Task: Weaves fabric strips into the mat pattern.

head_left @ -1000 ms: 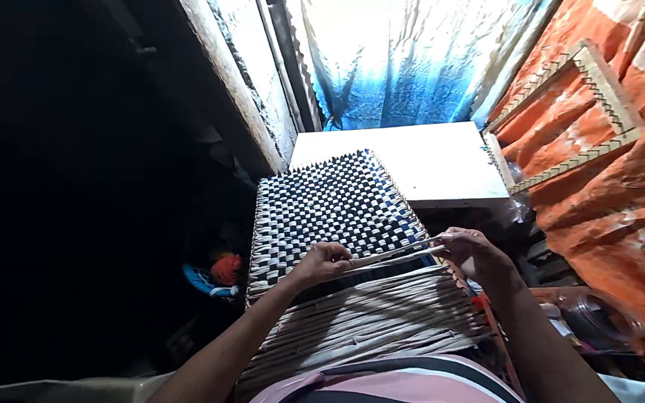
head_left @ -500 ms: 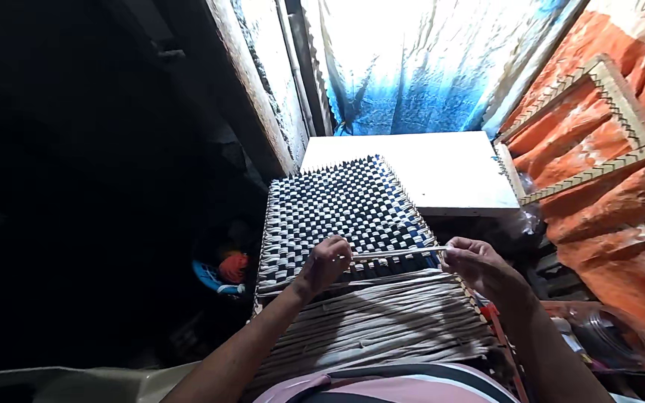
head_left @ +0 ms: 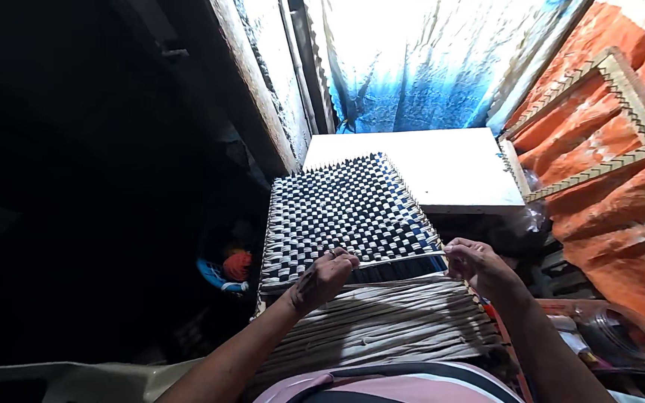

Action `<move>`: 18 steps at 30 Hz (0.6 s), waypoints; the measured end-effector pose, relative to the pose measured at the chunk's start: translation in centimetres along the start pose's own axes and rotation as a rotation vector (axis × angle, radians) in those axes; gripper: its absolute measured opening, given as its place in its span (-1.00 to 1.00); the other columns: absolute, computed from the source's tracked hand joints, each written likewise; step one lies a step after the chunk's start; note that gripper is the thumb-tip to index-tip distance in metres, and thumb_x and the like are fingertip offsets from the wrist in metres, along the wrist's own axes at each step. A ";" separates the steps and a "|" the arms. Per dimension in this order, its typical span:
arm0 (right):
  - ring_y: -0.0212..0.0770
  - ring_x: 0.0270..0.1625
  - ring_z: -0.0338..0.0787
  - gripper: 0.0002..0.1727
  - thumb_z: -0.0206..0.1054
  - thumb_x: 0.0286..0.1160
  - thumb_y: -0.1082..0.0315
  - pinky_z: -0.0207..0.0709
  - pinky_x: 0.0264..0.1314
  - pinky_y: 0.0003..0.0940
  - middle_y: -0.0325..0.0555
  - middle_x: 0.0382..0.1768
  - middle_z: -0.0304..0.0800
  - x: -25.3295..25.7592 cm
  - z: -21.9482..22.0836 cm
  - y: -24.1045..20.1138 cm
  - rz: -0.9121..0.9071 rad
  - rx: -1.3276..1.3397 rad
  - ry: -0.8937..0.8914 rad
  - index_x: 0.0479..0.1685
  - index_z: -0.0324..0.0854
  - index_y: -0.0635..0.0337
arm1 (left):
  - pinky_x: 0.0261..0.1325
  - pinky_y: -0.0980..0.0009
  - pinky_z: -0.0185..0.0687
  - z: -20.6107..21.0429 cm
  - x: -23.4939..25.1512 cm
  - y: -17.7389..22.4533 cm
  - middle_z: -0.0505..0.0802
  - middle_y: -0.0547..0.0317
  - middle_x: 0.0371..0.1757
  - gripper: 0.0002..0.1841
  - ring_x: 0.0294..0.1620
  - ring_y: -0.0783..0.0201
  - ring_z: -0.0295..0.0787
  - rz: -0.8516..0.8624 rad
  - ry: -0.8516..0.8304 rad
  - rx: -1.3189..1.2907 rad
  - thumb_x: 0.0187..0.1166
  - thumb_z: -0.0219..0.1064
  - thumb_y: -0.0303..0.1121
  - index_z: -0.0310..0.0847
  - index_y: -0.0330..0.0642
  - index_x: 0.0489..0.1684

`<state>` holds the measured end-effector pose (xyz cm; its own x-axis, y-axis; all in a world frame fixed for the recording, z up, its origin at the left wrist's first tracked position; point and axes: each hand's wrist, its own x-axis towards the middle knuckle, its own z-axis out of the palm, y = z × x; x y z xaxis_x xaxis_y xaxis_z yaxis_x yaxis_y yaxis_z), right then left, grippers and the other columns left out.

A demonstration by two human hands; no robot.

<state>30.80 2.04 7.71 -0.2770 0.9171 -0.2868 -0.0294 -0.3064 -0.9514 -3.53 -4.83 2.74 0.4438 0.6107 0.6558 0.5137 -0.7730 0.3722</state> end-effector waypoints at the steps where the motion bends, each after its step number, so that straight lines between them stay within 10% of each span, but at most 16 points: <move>1: -0.45 -0.67 0.49 -0.80 0.19 0.63 0.42 0.56 -0.49 -0.50 -0.38 -0.68 0.51 0.0 -0.1 0.0 0.002 -0.016 -0.012 -0.40 0.59 0.10 | 0.24 0.35 0.72 0.1 0.0 0.1 0.90 -0.11 -0.05 -0.82 0.06 0.14 0.87 -0.077 -0.008 -0.060 0.70 0.13 -0.53 0.63 -0.35 -0.29; 6: -0.38 -0.36 0.79 -0.73 0.48 0.27 0.47 0.75 -0.21 -0.45 -0.23 -0.29 0.82 0.1 -1.5 0.0 -0.060 -0.155 -0.166 -0.02 0.68 0.21 | 0.05 0.46 0.73 -0.2 0.9 -0.7 0.83 -0.02 -0.13 -0.79 -0.13 0.38 0.80 -0.461 -0.102 -0.354 0.66 0.25 -0.45 0.60 -0.49 0.00; 9: -0.28 -0.34 0.81 -0.74 0.25 0.42 0.62 0.81 -0.08 -0.31 -0.13 -0.30 0.79 0.0 -1.1 -0.5 0.001 0.047 -0.066 0.06 0.62 0.29 | 0.12 0.49 0.71 -0.3 1.0 -1.8 0.83 0.08 -0.05 -0.61 -0.06 0.44 0.78 -0.500 -0.212 -0.484 0.64 0.34 -0.33 0.57 -0.45 0.30; 18: -0.24 -0.27 0.81 -0.73 0.03 0.56 0.70 0.79 0.09 -0.20 -0.12 -0.35 0.73 0.1 -0.4 -1.0 0.045 0.386 -0.005 0.00 0.55 0.24 | -0.03 0.56 0.61 -0.3 2.2 -2.2 0.80 -0.01 -0.12 -0.69 -0.15 0.40 0.69 -0.453 -0.328 -0.332 0.64 0.37 -0.25 0.76 -0.37 0.03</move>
<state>31.18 2.59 8.60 -0.2907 0.8997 -0.3255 -0.3762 -0.4203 -0.8257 -3.93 -1.87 3.53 0.4646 0.8689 0.1707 0.4720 -0.4061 0.7825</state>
